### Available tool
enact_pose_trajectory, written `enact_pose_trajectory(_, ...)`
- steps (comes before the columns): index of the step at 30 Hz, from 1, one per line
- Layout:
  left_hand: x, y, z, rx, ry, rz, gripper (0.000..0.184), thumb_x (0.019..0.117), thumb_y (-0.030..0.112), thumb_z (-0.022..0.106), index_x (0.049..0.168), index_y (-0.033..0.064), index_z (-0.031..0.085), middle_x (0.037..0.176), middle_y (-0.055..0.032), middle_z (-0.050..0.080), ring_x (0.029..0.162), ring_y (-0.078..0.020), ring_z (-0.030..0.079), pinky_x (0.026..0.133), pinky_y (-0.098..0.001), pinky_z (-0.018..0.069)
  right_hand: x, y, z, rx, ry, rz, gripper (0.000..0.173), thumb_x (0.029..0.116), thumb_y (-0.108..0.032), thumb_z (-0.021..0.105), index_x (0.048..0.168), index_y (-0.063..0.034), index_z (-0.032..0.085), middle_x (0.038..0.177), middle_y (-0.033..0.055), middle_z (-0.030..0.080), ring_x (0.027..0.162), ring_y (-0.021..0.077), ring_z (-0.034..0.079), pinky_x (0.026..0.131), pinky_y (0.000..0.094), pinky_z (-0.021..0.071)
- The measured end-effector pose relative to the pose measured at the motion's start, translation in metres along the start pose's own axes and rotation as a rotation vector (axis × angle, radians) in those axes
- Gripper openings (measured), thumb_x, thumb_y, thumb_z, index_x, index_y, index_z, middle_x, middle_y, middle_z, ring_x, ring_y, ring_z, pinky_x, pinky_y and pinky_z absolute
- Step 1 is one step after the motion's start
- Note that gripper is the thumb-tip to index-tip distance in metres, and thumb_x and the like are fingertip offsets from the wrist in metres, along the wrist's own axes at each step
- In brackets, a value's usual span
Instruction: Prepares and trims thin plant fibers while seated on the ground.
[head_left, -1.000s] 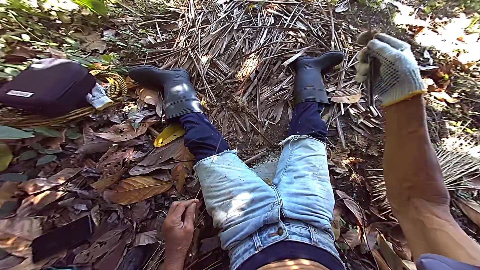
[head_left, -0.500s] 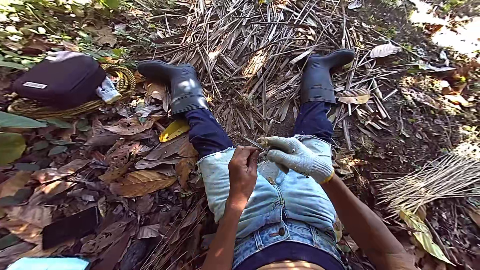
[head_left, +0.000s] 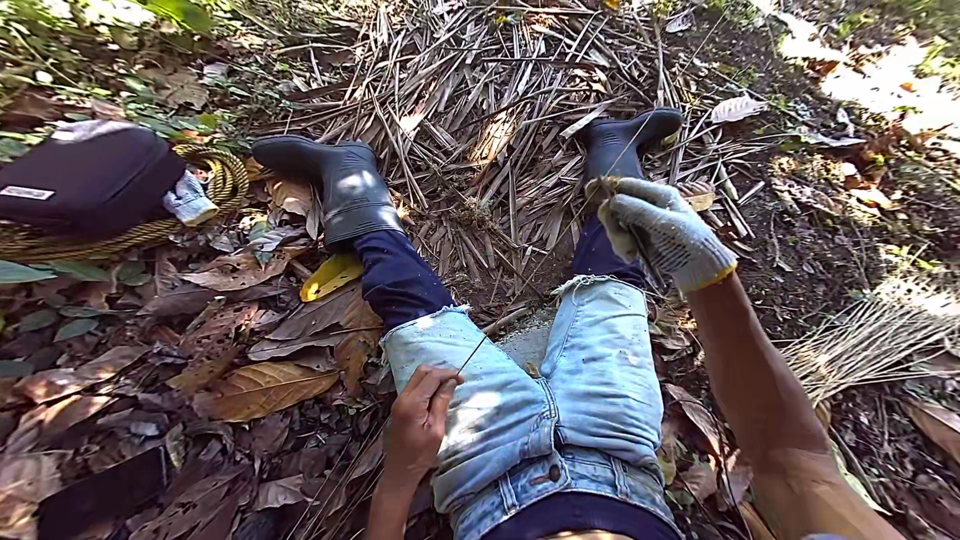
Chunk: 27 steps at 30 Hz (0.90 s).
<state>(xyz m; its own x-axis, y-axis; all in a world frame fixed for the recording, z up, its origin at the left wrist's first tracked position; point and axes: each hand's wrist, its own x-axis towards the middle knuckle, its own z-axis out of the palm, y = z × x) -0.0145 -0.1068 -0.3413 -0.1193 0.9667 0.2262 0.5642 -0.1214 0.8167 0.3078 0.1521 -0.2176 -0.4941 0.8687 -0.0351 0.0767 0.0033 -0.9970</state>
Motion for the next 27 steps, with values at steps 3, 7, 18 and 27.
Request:
enact_pose_trajectory(3,-0.036,-0.028,-0.026,0.046,-0.002,-0.040,0.033,0.1045,0.026,0.048,0.097,0.0069,0.074,0.090,-0.0001,0.065,0.078,-0.0010,0.058,0.071,-0.0162,0.0504,0.014,-0.014,-0.044,-0.017,0.102,-0.019,0.036,0.1049,-0.023,0.041,0.134,-0.0113,0.059,0.078,0.0007,0.059,0.053,0.0100,0.052,0.047,0.0266,0.0483)
enact_pose_trajectory(7,-0.079,-0.053,-0.056,0.089,0.054,-0.207,0.031,0.1013,0.023,0.051,0.095,0.0026,0.073,0.088,-0.0017,0.064,0.071,0.0009,0.055,0.065,-0.0139,0.0482,0.031,-0.024,-0.109,-0.015,0.354,-0.065,0.030,0.1076,-0.027,0.042,0.131,-0.0161,0.059,0.084,-0.0023,0.063,0.058,0.0092,0.057,0.053,0.0277,0.0539)
enact_pose_trajectory(18,0.055,0.029,0.034,-0.028,0.132,-0.141,0.025,0.1036,0.013,0.052,0.102,0.0023,0.074,0.087,-0.0040,0.063,0.065,-0.0039,0.057,0.061,-0.0187,0.0506,-0.033,0.033,0.076,-0.156,-0.238,0.138,0.034,0.1016,-0.020,0.053,0.133,-0.0107,0.062,0.073,0.0089,0.063,0.050,0.0169,0.056,0.046,0.0343,0.0509)
enact_pose_trajectory(27,0.071,0.054,0.059,-0.091,0.115,-0.061,0.022,0.1031,0.013,0.055,0.101,0.0029,0.074,0.089,-0.0044,0.063,0.069,-0.0040,0.058,0.065,-0.0191,0.0512,-0.043,0.055,0.111,0.009,-0.295,0.155,0.029,0.1036,-0.021,0.055,0.127,-0.0087,0.068,0.074,0.0060,0.064,0.053,0.0115,0.056,0.050,0.0266,0.0504)
